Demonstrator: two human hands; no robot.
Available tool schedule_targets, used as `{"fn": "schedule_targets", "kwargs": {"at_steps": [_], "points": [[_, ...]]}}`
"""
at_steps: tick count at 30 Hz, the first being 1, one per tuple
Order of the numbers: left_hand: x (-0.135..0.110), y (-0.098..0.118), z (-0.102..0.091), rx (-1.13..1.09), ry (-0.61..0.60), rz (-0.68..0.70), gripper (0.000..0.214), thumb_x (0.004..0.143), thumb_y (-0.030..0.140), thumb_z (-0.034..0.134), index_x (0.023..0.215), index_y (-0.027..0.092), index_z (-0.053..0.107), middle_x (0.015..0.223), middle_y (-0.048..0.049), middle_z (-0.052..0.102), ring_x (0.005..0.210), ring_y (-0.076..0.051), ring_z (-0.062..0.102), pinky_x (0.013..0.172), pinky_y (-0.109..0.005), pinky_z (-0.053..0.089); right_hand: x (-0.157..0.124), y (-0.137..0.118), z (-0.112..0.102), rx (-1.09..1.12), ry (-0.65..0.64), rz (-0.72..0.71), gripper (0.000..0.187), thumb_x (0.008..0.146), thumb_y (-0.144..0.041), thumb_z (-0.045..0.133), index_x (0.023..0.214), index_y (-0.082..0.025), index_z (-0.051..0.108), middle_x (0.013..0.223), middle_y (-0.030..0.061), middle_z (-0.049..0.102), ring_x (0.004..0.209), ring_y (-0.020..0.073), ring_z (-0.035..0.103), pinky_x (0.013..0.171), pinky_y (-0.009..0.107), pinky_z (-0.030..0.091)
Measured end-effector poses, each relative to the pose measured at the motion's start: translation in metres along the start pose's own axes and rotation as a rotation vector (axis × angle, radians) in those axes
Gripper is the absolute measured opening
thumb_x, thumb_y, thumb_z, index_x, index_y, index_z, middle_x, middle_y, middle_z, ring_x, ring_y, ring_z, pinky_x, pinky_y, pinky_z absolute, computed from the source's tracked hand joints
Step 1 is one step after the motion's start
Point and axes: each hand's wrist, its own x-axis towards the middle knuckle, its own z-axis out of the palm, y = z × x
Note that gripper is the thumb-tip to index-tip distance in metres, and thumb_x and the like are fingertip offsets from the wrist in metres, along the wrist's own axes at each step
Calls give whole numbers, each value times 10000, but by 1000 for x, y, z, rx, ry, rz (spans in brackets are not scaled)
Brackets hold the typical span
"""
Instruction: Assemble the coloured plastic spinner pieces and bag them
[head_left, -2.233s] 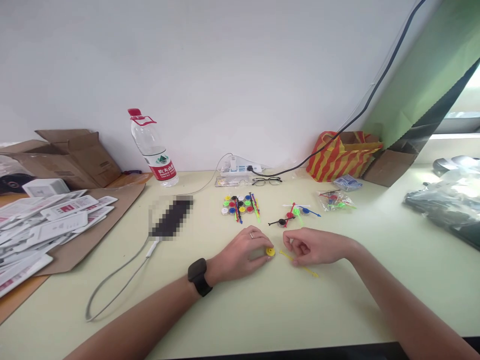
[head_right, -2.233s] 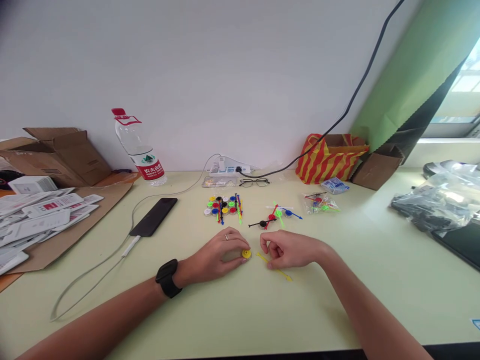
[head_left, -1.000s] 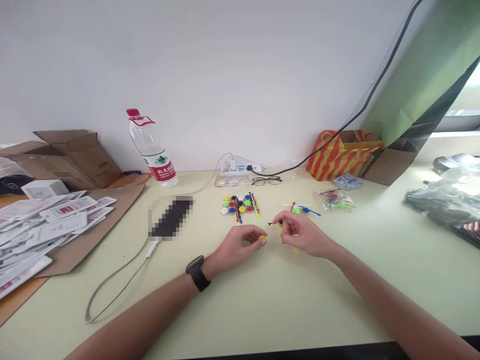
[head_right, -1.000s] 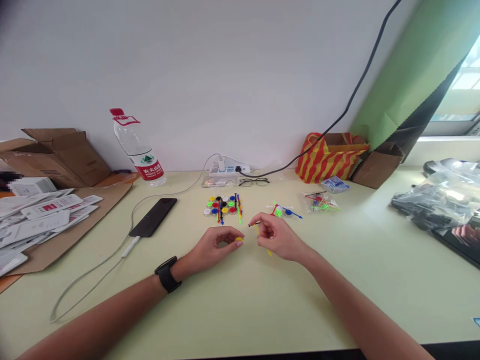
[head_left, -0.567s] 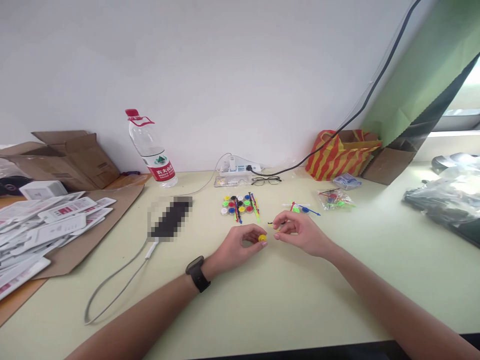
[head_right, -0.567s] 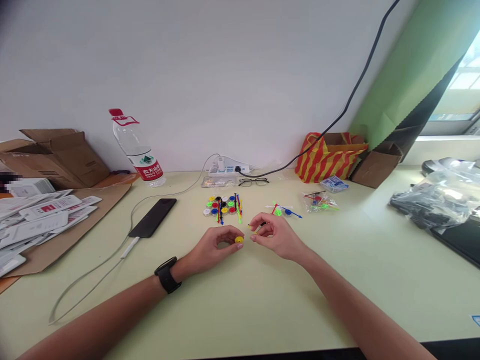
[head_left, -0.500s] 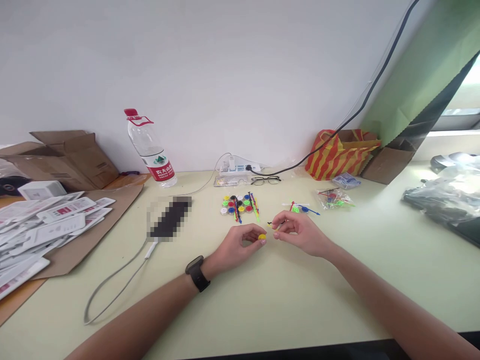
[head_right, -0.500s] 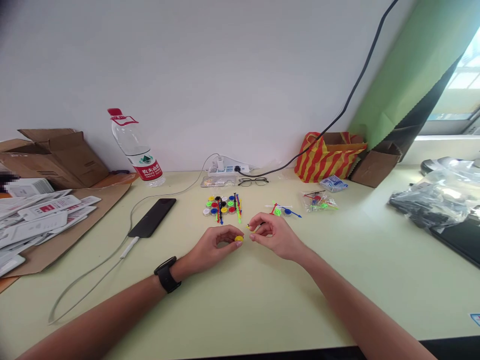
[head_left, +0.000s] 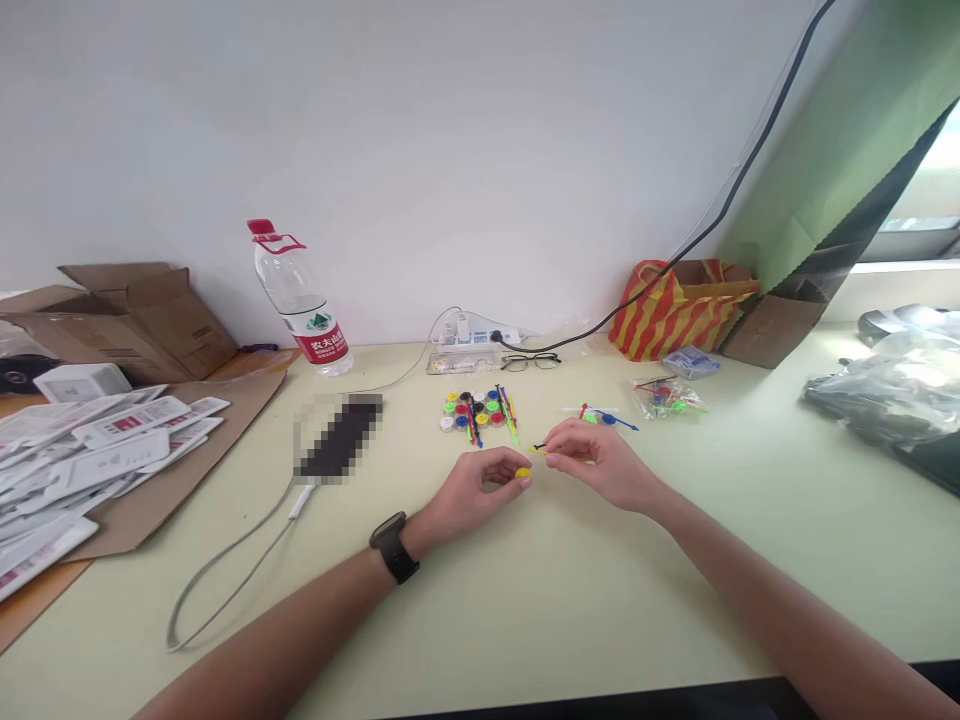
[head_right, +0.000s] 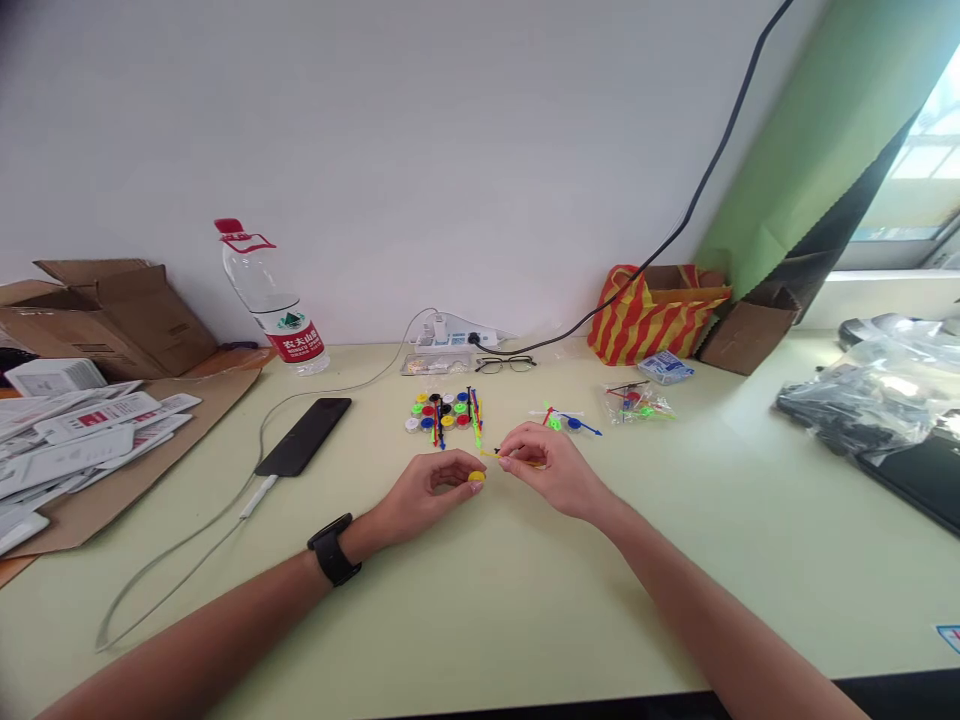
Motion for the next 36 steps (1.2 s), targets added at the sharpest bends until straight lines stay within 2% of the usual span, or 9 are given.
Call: {"fn": "schedule_targets", "kwargs": {"at_steps": [3,5,9,14,21,24,28,32,36], "points": [[0,-2,-1,-9,-1,-14,294,935,391,713,1102,151,743,980,-72,748,872,-182,687,849,-318,581,0,-1,-1,-99,-12,-18,230,953,-411,661,975,-220,787,921,68,691,784,201,642,694,349,553],[1,-4,-1,-22,2,-37,315,930,394,720,1122,146,750,978,-78,751,866,-184,689,835,-315,583,-1,-2,-1,-141,-19,-39,238,978,-382,618,1039,-234,794,923,73,687,799,211,633,666,342,529],[2,-6,-1,-64,-1,-56,323,918,387,739,1124,138,760,1019,-96,764,923,-211,713,877,-335,594,-3,-5,0,-151,-57,-115,279,1013,-298,533,1128,-259,785,981,85,692,909,236,646,758,374,544],[2,-1,-1,-79,16,-34,391,884,363,783,1212,154,752,1169,-114,762,998,-245,740,945,-375,608,-6,-5,10,6,-100,-103,284,990,-254,584,1234,-265,729,1124,85,736,1056,249,685,920,417,573],[2,3,-1,-63,-12,17,297,940,351,722,1169,167,764,1128,-101,775,1049,-254,734,952,-372,604,-7,3,21,39,-91,-139,197,951,-218,642,1135,-243,709,1105,79,719,1022,225,703,947,396,592],[1,1,-1,-30,6,41,264,947,340,709,1133,160,762,1103,-99,776,1017,-239,735,945,-363,604,-7,2,20,-59,-56,-196,119,960,-230,632,1050,-237,710,1076,80,681,963,212,686,890,373,599],[-2,2,1,64,45,81,228,934,314,711,1099,166,767,1067,-88,775,964,-213,737,912,-335,613,-8,-1,17,-265,-90,-217,99,981,-226,601,932,-233,686,941,56,686,818,196,645,769,351,563],[-4,5,0,159,63,142,197,934,277,691,1091,187,768,1022,-67,779,918,-190,734,864,-306,609,-10,-1,16,-332,-108,-210,87,979,-206,603,928,-235,668,862,29,685,751,181,607,713,329,515],[-4,5,-1,223,100,180,118,906,257,721,983,186,775,902,-46,784,794,-167,727,770,-280,591,-9,-2,15,-296,-94,-222,93,979,-202,598,942,-234,677,854,26,670,748,176,601,710,319,507]]}}
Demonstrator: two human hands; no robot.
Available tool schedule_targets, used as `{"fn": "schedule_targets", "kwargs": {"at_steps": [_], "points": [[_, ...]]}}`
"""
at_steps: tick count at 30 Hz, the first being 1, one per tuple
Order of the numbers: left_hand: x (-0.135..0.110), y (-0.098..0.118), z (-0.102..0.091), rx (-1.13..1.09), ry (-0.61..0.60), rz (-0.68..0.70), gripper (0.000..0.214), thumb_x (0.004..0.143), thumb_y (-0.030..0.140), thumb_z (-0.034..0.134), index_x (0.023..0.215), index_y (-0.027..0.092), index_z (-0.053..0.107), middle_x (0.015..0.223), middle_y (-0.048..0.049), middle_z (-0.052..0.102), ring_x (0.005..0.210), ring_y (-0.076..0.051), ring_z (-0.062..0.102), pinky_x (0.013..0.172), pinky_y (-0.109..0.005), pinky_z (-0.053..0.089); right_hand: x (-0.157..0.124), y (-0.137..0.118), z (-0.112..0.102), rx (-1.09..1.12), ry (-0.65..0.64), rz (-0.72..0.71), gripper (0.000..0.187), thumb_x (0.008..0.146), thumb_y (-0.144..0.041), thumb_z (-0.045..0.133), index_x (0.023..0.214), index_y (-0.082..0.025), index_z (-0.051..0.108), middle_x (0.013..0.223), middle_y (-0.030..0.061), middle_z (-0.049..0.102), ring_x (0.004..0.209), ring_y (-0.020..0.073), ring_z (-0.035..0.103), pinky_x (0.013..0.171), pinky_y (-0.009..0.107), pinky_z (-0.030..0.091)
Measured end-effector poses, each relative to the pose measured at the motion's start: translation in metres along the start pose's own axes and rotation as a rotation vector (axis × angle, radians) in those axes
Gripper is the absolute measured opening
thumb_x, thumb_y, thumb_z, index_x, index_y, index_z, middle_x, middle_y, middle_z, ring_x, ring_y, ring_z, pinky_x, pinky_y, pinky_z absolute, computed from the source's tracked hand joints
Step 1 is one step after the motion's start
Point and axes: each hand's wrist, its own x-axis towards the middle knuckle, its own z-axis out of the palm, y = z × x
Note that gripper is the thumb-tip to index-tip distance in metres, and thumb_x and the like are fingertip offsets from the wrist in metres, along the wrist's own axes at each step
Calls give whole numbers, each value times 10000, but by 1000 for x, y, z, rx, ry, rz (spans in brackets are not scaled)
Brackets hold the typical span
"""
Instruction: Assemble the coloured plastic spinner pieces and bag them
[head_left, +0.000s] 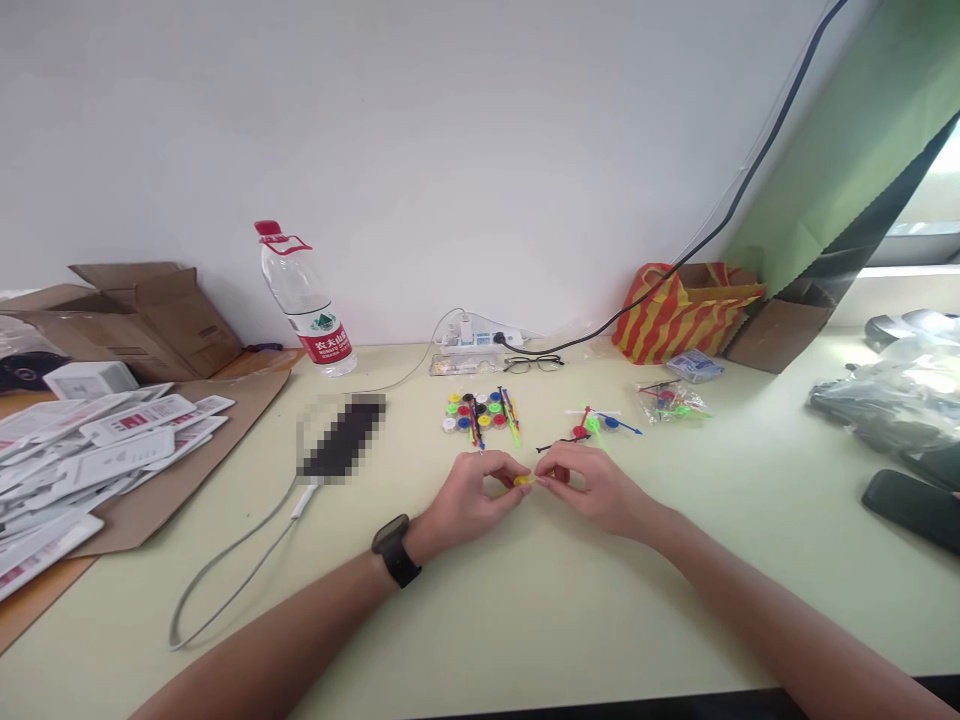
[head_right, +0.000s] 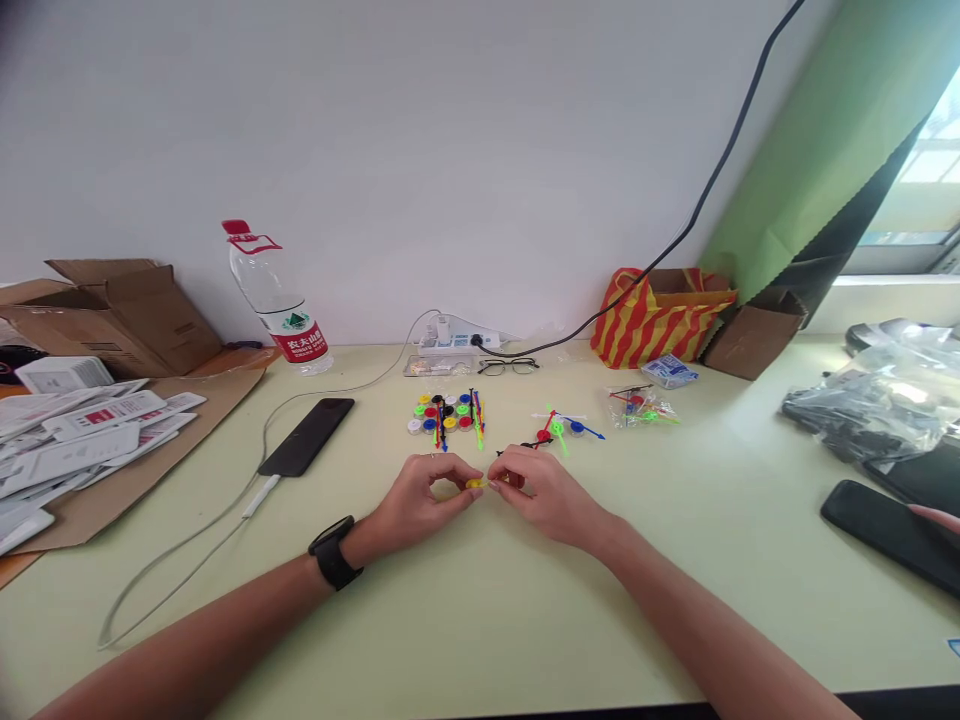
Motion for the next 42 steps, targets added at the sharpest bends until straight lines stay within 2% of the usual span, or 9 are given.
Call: {"fn": "schedule_targets", "kwargs": {"at_steps": [5,12,20,23,31,33,35,38,42], "points": [[0,2,2,-14,94,12,134,891,277,742,970,171,766,888,-60,775,783,-174,719,754,-292,582,3,0,-3,129,60,41,91,975,-235,612,975,-225,702,896,45,683,771,181,616,728,328,531],[5,3,-3,-433,-85,-171,238,937,364,721,1031,151,766,1074,-123,766,995,-229,712,905,-348,572,6,0,-4,323,98,119,165,969,-379,649,1022,-229,695,977,67,689,903,219,668,835,380,586],[7,-2,-3,-619,-52,-300,299,818,343,860,1022,153,752,964,-78,751,903,-187,709,865,-318,573,3,1,-13,311,269,143,234,998,-455,617,1064,-238,673,863,47,694,826,226,693,808,401,590],[8,-3,-3,-656,-42,-315,301,822,350,857,1011,147,741,929,-65,743,872,-179,707,853,-324,575,0,-5,-13,302,234,92,274,1061,-449,491,1169,-259,657,1106,84,706,883,218,666,819,396,567],[11,-3,-7,-676,-5,-330,336,809,370,868,1002,127,741,896,-72,741,828,-181,715,819,-325,580,-6,-17,0,158,248,12,535,1081,-435,400,1572,-403,189,1725,93,118,1138,246,581,864,427,538],[11,-3,-7,-668,-7,-329,330,816,373,862,998,128,738,900,-74,743,834,-184,719,822,-325,583,-7,-16,-1,161,252,23,569,1067,-462,433,1570,-386,178,1653,134,307,1090,244,592,830,407,536],[11,-4,-8,-661,-11,-318,320,828,371,853,999,129,734,907,-74,744,835,-181,719,822,-322,584,-7,-16,-5,249,165,108,544,1070,-506,402,1558,-320,249,1214,124,673,831,220,605,688,357,513],[11,-4,-8,-643,-4,-306,318,836,379,844,1003,133,730,902,-71,745,830,-177,715,823,-325,583,-5,-15,-10,445,42,243,485,1081,-562,291,1408,-246,459,567,-58,453,499,166,371,497,287,343],[11,-3,-9,-620,2,-302,333,832,399,843,1000,135,730,907,-76,748,838,-186,718,831,-339,582,-1,-12,-11,479,97,235,366,1051,-557,434,1244,-255,506,582,-87,319,519,144,294,497,267,269]]}}
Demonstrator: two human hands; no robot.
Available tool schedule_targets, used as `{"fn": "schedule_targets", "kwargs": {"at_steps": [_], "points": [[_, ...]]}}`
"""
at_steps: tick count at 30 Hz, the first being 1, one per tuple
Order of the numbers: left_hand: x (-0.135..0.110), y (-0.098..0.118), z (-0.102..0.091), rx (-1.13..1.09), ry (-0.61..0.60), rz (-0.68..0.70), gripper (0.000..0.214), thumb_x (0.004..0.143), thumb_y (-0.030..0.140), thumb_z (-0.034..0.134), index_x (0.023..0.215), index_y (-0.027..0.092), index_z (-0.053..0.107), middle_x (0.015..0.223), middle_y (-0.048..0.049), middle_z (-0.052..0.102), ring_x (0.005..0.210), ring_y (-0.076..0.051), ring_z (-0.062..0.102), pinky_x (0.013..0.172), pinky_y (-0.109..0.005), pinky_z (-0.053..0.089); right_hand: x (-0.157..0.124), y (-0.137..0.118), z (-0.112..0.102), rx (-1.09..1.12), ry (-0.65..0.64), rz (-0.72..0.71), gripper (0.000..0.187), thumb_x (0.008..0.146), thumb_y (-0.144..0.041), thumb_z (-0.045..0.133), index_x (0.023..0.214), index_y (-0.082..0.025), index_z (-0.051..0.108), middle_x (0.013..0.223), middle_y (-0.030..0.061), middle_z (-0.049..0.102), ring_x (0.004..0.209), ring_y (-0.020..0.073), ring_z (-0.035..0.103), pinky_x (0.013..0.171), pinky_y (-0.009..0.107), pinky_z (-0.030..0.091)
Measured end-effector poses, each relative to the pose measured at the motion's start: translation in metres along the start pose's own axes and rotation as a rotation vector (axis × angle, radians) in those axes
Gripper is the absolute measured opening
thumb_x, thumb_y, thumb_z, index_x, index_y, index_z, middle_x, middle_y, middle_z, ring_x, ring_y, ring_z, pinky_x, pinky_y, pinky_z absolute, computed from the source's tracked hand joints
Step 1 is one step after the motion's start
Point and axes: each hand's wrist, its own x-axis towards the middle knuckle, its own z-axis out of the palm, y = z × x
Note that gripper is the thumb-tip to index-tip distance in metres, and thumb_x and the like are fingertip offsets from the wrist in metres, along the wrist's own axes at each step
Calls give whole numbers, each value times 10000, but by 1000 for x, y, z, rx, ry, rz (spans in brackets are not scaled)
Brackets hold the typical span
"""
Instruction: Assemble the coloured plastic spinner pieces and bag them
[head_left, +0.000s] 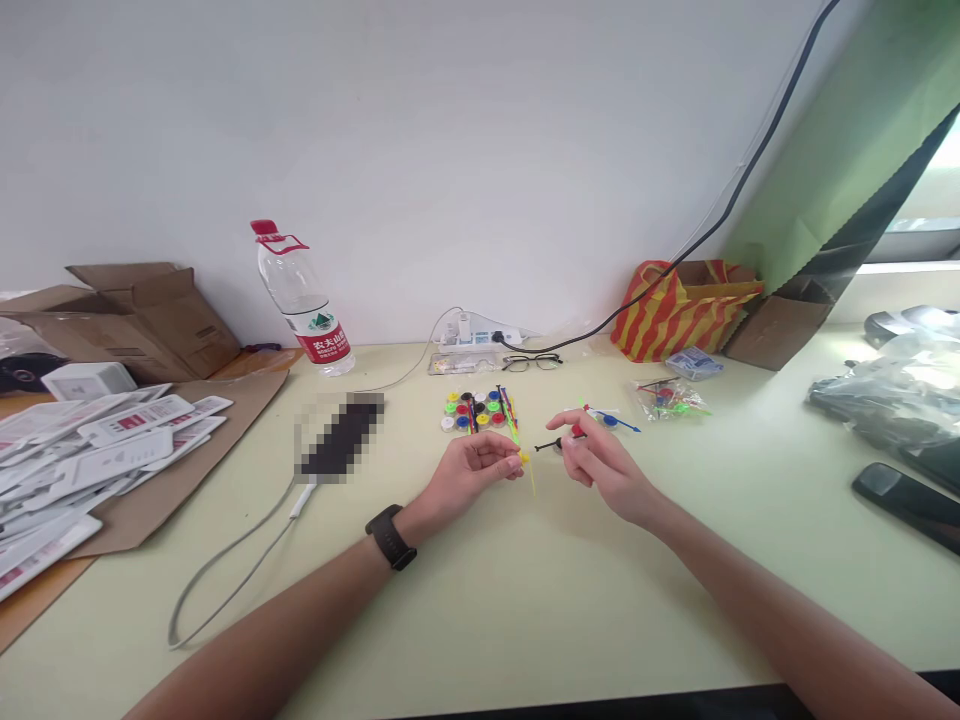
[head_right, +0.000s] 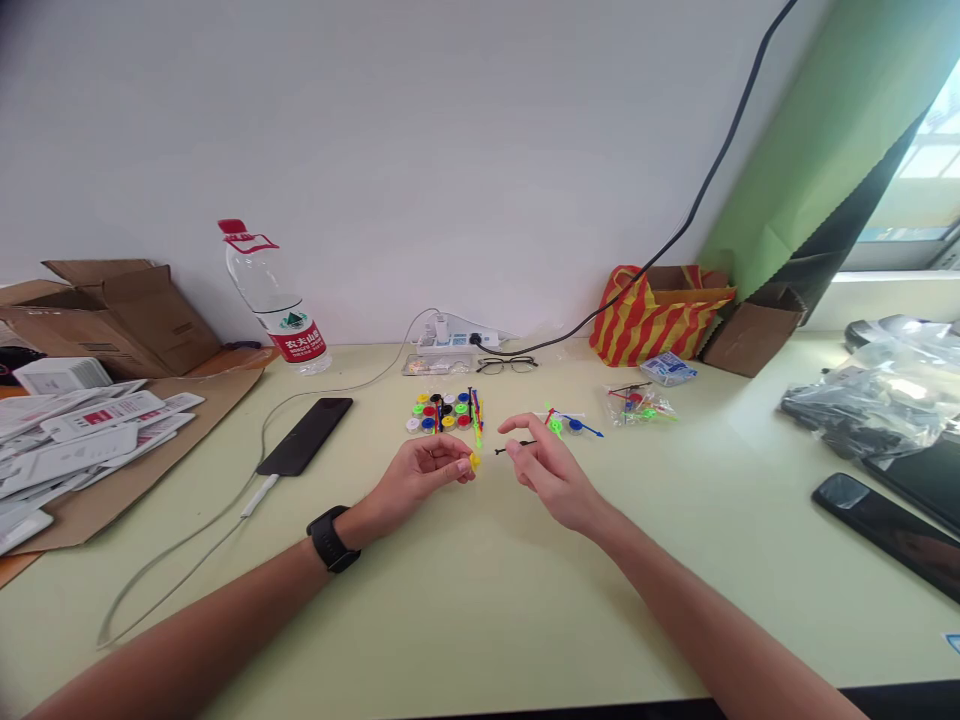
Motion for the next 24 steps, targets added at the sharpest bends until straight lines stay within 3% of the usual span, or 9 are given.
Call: {"fn": "schedule_targets", "kwargs": {"at_steps": [8,17,21,24], "points": [[-2,-1,2,-15,-37,-29,316,820,364,858,986,128,728,868,-67,734,837,-186,719,817,-327,584,1,6,12,-124,-62,-59,250,1007,-412,582,1176,-263,476,887,4,590,650,139,487,575,275,410],[-4,4,5,-10,-89,-51,316,823,384,851,978,135,733,921,-89,746,855,-190,716,827,-334,587,-1,6,14,-146,-105,-48,213,1002,-410,594,1115,-263,490,958,14,621,653,132,543,609,286,477],[-3,2,4,-8,-64,-43,308,825,370,851,986,136,732,884,-75,737,847,-188,713,824,-330,581,2,8,10,-134,-30,-63,219,997,-429,605,1100,-250,531,959,25,615,693,144,568,653,311,515],[-2,0,3,9,-41,-24,303,828,368,847,993,142,732,884,-66,738,839,-179,705,820,-318,573,4,10,9,-24,41,-20,272,994,-459,601,1155,-259,511,1099,50,628,701,135,583,657,318,539]]}}
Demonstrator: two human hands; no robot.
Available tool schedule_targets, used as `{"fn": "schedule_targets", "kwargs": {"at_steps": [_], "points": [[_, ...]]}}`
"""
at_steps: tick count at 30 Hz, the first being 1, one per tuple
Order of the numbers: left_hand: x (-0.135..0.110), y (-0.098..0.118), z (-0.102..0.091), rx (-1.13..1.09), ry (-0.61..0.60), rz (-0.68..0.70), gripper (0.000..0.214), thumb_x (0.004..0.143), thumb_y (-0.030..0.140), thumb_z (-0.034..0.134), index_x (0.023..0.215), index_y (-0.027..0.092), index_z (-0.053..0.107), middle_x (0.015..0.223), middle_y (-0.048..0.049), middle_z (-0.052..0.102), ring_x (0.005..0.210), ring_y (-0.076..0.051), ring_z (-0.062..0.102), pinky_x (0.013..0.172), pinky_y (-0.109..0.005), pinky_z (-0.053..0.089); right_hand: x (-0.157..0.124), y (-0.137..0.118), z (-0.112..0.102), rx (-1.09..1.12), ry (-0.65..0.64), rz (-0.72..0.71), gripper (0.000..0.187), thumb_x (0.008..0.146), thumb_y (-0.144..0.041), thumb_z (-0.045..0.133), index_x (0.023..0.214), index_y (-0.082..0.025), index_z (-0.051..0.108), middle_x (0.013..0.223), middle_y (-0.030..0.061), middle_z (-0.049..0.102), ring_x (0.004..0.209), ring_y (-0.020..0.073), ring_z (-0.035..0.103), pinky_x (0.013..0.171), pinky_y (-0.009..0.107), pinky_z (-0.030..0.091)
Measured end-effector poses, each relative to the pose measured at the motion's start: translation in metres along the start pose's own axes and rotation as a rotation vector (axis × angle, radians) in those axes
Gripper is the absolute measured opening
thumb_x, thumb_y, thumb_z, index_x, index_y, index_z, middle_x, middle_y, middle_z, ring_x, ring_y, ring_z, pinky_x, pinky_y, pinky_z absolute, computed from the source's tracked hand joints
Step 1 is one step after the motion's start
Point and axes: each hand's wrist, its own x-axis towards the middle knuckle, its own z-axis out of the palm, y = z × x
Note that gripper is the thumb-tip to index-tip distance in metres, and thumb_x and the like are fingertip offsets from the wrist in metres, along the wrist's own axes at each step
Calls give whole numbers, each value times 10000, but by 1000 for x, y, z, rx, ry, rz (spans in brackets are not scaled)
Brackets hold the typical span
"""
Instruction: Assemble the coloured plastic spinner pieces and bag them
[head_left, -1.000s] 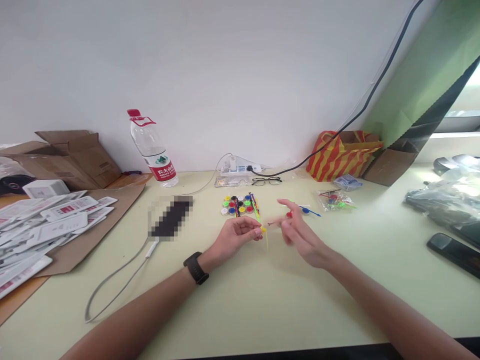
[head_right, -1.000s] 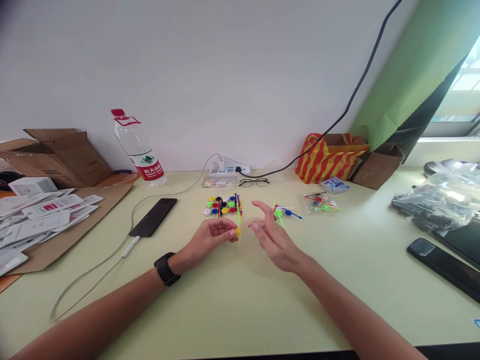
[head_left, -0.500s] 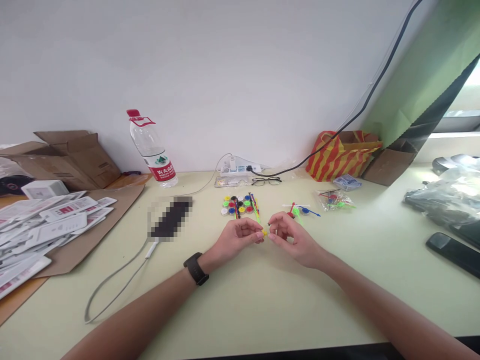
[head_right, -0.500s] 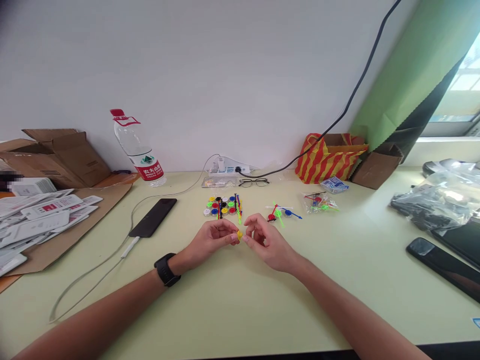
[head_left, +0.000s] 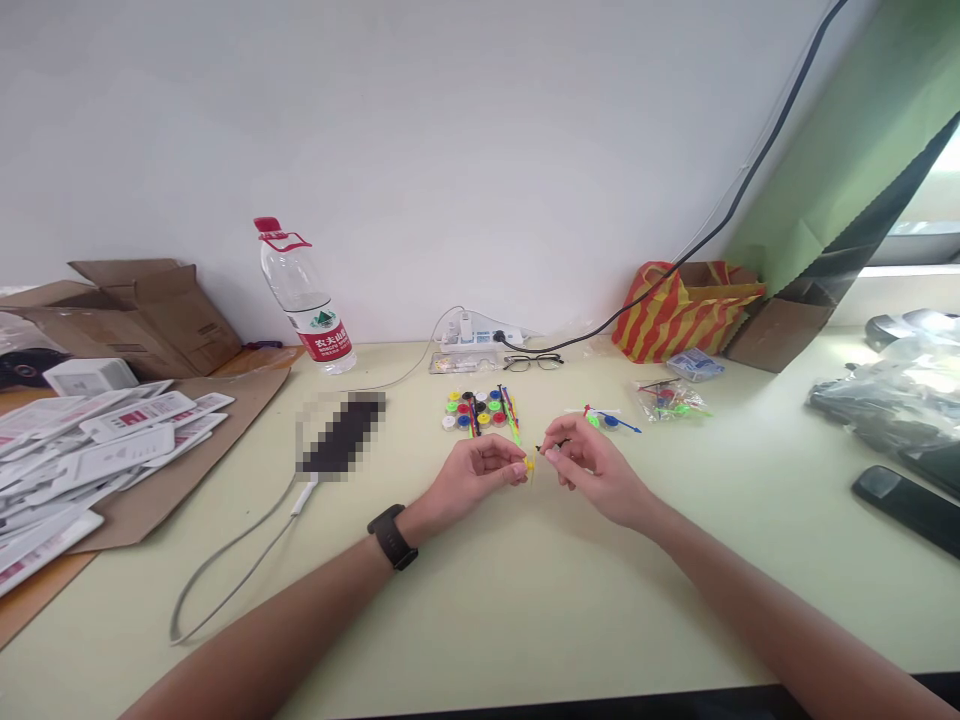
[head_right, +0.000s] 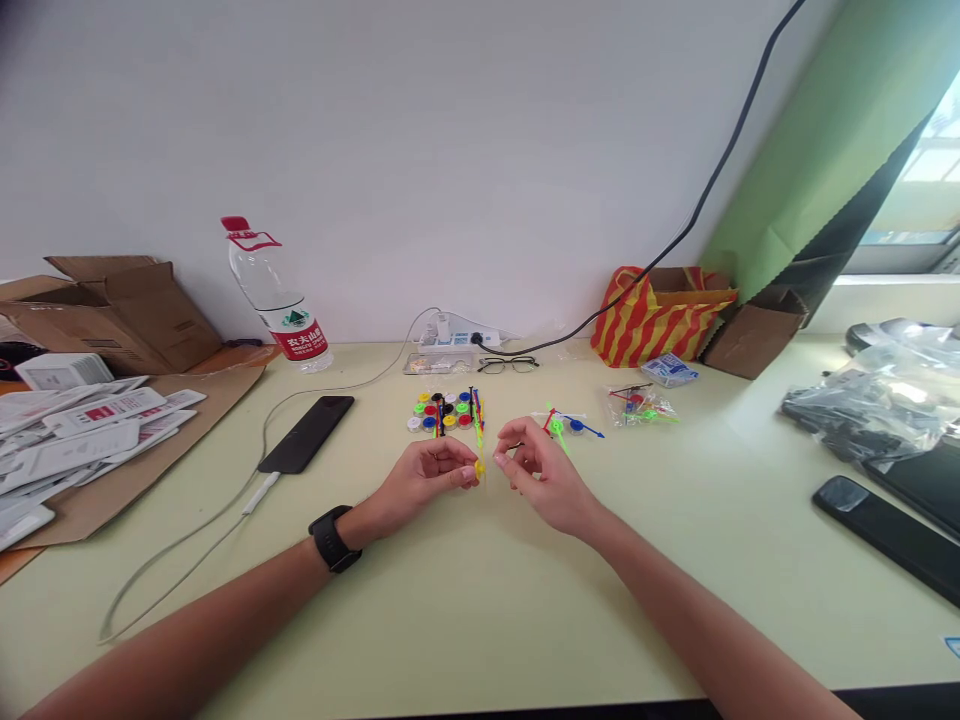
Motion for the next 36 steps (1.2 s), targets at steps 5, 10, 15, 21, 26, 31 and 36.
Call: {"fn": "schedule_targets", "kwargs": {"at_steps": [5,10,15,21,26,31,36], "points": [[2,-3,-2,91,80,58,279,831,375,842,959,146,748,943,-69,743,876,-176,696,834,-297,560,2,-5,-3,204,60,197,469,965,-544,608,1316,-312,400,1223,57,658,616,113,582,618,310,540],[6,-9,-5,114,190,108,293,831,395,836,968,153,745,959,-73,750,892,-187,697,839,-300,559,4,-16,-20,554,-191,379,550,976,-732,325,1134,-241,518,526,-56,512,350,117,275,397,266,265],[5,-7,-4,161,136,71,309,846,418,818,977,149,743,953,-74,743,868,-183,685,805,-296,547,6,-13,-21,499,-15,266,325,961,-568,592,994,-257,504,651,-51,528,479,106,344,489,252,286],[1,-5,-1,266,33,62,317,874,437,789,1005,153,744,966,-80,738,847,-183,668,775,-306,534,2,-2,0,249,-112,164,309,916,-459,742,991,-259,519,901,-28,561,607,97,479,563,261,413],[0,-6,-2,320,2,81,316,902,451,755,1032,163,741,1017,-88,741,867,-190,665,768,-307,529,1,-1,3,237,-165,145,302,923,-437,745,1022,-268,515,997,-14,559,651,97,514,582,274,472],[0,-7,-2,340,7,90,317,907,452,750,1036,163,738,1008,-85,742,851,-183,660,749,-298,520,1,-2,1,223,-157,128,268,951,-417,714,1023,-259,509,987,-10,569,652,97,530,592,280,493],[0,-8,-2,335,11,93,309,905,447,752,1026,163,742,1009,-85,741,857,-183,659,757,-300,523,1,-1,0,225,-155,120,254,959,-416,698,1015,-255,509,956,-17,569,639,100,547,601,287,504]]}}
